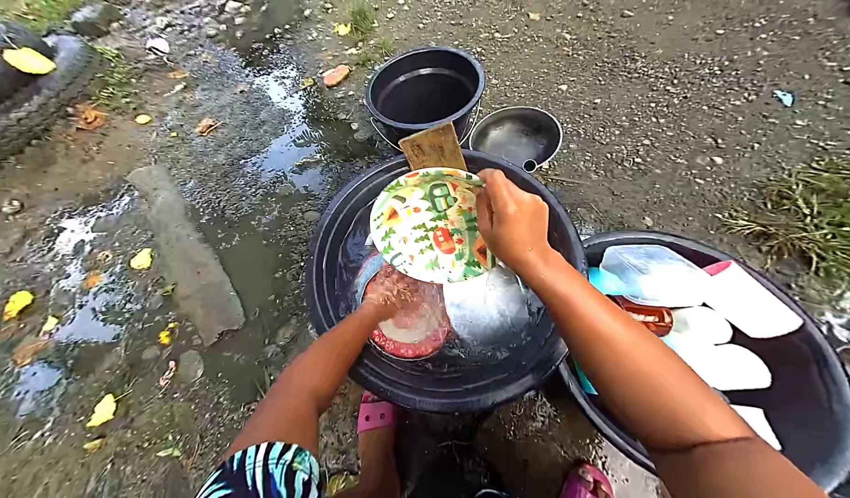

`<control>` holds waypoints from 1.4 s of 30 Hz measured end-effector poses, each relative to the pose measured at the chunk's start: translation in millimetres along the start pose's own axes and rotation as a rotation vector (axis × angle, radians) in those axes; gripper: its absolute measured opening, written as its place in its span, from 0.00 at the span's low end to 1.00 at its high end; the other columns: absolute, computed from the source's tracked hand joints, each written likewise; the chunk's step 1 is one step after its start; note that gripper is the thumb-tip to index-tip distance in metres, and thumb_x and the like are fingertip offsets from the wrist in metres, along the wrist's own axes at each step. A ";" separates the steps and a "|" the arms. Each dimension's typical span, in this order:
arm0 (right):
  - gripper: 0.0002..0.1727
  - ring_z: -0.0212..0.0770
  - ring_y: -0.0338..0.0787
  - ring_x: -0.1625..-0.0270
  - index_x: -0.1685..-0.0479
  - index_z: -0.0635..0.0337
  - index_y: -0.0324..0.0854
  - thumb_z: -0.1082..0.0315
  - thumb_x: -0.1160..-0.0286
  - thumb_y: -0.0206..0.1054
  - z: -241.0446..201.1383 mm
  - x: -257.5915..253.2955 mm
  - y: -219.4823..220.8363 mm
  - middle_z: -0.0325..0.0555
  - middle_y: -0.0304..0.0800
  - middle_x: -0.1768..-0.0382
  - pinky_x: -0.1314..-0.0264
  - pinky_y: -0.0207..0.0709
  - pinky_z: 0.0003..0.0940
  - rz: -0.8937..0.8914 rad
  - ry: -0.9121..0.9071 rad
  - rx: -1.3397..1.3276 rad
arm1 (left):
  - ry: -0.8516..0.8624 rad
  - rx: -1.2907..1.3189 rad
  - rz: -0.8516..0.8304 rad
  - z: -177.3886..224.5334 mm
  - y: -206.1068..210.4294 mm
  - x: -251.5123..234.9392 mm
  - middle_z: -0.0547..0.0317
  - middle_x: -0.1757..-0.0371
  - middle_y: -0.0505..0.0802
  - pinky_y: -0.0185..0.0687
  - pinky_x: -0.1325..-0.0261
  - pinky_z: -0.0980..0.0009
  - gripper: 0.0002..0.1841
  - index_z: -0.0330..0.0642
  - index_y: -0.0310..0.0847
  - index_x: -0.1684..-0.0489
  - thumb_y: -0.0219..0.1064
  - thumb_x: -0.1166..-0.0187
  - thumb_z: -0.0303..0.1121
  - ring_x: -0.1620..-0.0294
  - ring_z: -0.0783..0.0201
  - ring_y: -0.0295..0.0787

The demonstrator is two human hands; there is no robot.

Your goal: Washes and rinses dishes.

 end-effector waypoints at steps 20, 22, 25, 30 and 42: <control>0.21 0.73 0.88 0.39 0.23 0.69 0.69 0.78 0.13 0.48 -54.1 18.4 58.8 0.73 0.85 0.40 0.44 0.78 0.65 -1.008 0.233 0.156 | -0.719 -0.105 0.408 -34.6 -179.5 120.9 0.24 0.46 0.90 0.78 0.42 0.29 0.18 0.23 0.87 0.56 0.59 0.11 0.34 0.38 0.25 0.86; 0.22 0.72 0.86 0.34 0.21 0.68 0.67 0.77 0.11 0.47 -50.2 26.4 82.9 0.72 0.85 0.38 0.39 0.77 0.65 -1.103 0.265 0.125 | -0.719 -0.134 0.496 -32.3 -193.4 134.1 0.23 0.47 0.90 0.77 0.43 0.28 0.19 0.21 0.86 0.59 0.59 0.11 0.35 0.40 0.23 0.86; 0.24 0.73 0.84 0.32 0.18 0.67 0.65 0.75 0.11 0.47 -34.4 50.7 128.2 0.73 0.82 0.33 0.36 0.76 0.67 -1.137 0.331 0.047 | -0.703 -0.124 0.613 -28.0 -203.4 150.4 0.24 0.48 0.90 0.75 0.41 0.28 0.18 0.23 0.88 0.59 0.62 0.12 0.35 0.41 0.24 0.86; 0.27 0.74 0.83 0.31 0.13 0.65 0.59 0.76 0.11 0.46 -34.7 85.5 176.5 0.73 0.72 0.23 0.35 0.77 0.67 -1.178 0.325 0.062 | -0.668 -0.055 0.686 -26.2 -198.7 156.9 0.26 0.52 0.90 0.74 0.43 0.28 0.19 0.24 0.87 0.62 0.65 0.13 0.37 0.44 0.26 0.87; 0.27 0.65 0.74 0.18 0.22 0.76 0.69 0.68 0.17 0.63 -18.8 89.9 181.9 0.73 0.74 0.24 0.17 0.65 0.59 -1.169 0.745 -0.294 | -0.704 -0.061 0.584 -21.2 -197.6 157.1 0.28 0.55 0.92 0.76 0.45 0.30 0.19 0.28 0.89 0.62 0.66 0.14 0.41 0.46 0.28 0.88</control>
Point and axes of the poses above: each hand's wrist, its own x-axis away from the middle knuckle, its own y-axis out of the palm, z = x × y, the point moved 2 cm from there along -x, towards the middle knuckle
